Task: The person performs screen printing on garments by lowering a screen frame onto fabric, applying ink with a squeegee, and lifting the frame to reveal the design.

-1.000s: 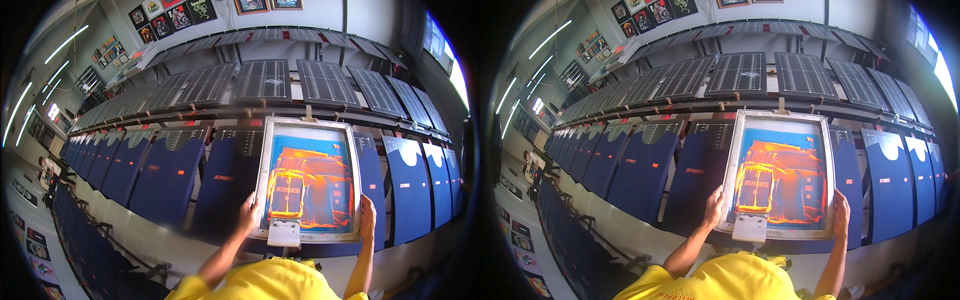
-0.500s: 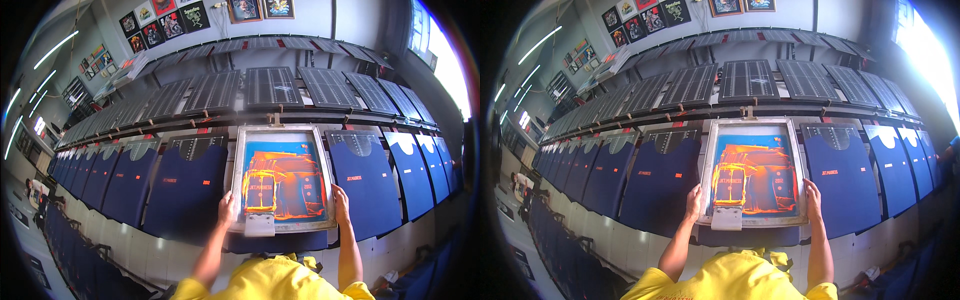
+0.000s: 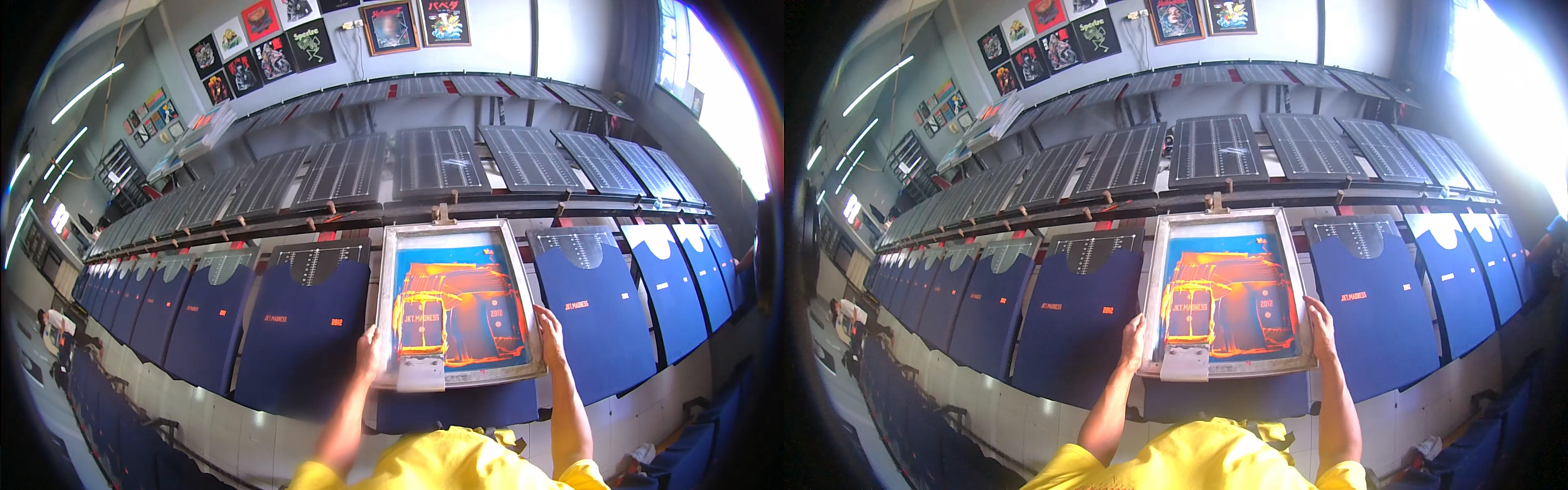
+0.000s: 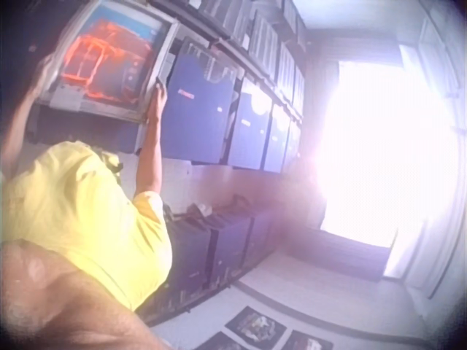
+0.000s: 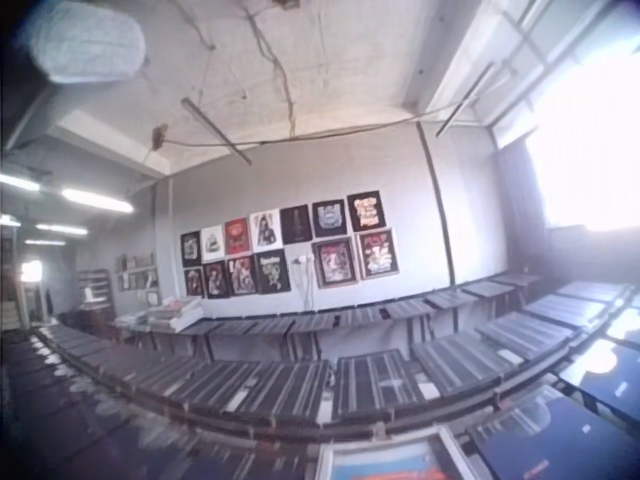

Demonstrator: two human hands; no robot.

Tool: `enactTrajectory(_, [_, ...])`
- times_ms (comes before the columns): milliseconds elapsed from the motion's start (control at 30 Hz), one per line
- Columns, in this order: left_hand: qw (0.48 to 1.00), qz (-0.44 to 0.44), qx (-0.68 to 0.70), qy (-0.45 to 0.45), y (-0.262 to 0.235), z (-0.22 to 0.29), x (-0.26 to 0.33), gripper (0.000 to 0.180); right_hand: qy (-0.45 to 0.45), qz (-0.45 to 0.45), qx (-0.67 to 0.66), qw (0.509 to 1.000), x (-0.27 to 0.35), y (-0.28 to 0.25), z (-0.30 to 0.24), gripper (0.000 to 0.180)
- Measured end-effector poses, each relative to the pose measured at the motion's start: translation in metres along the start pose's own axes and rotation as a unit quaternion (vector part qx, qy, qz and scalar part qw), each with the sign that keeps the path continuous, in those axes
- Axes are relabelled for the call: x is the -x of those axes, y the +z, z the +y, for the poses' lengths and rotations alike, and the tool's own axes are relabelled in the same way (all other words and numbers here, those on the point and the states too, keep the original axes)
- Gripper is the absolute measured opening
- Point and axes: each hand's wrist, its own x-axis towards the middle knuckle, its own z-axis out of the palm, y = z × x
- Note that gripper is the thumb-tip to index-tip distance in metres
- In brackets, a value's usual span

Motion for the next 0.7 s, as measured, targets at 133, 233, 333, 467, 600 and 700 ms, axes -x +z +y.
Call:
enactTrajectory(133, [0.998, -0.028, 0.029, -0.054, -0.002, 0.0, 0.004, 0.066, 0.021, 0.002, -0.013, 1.0, 0.003, 0.002, 0.0, 0.051])
enactTrajectory(233, [0.998, -0.029, 0.034, -0.052, -0.005, -0.004, 0.002, 0.064, 0.02, 0.004, -0.027, 0.999, 0.003, 0.004, 0.003, 0.046])
enactTrajectory(333, [0.999, -0.032, -0.017, -0.034, -0.007, -0.003, 0.0, 0.067, 0.019, 0.0, -0.064, 0.998, 0.003, 0.005, 0.009, 0.047])
enactTrajectory(467, [0.997, -0.031, -0.043, -0.053, -0.004, 0.009, 0.007, 0.072, -0.007, 0.009, -0.013, 1.0, 0.001, 0.007, 0.016, 0.051])
enactTrajectory(600, [0.997, -0.027, -0.049, -0.059, 0.003, 0.017, 0.013, 0.074, -0.046, 0.029, 0.052, 0.997, 0.003, 0.013, 0.025, 0.056])
enactTrajectory(700, [0.998, -0.013, -0.048, -0.048, 0.006, 0.006, 0.012, 0.075, -0.066, 0.024, 0.095, 0.993, 0.004, 0.016, 0.029, 0.053])
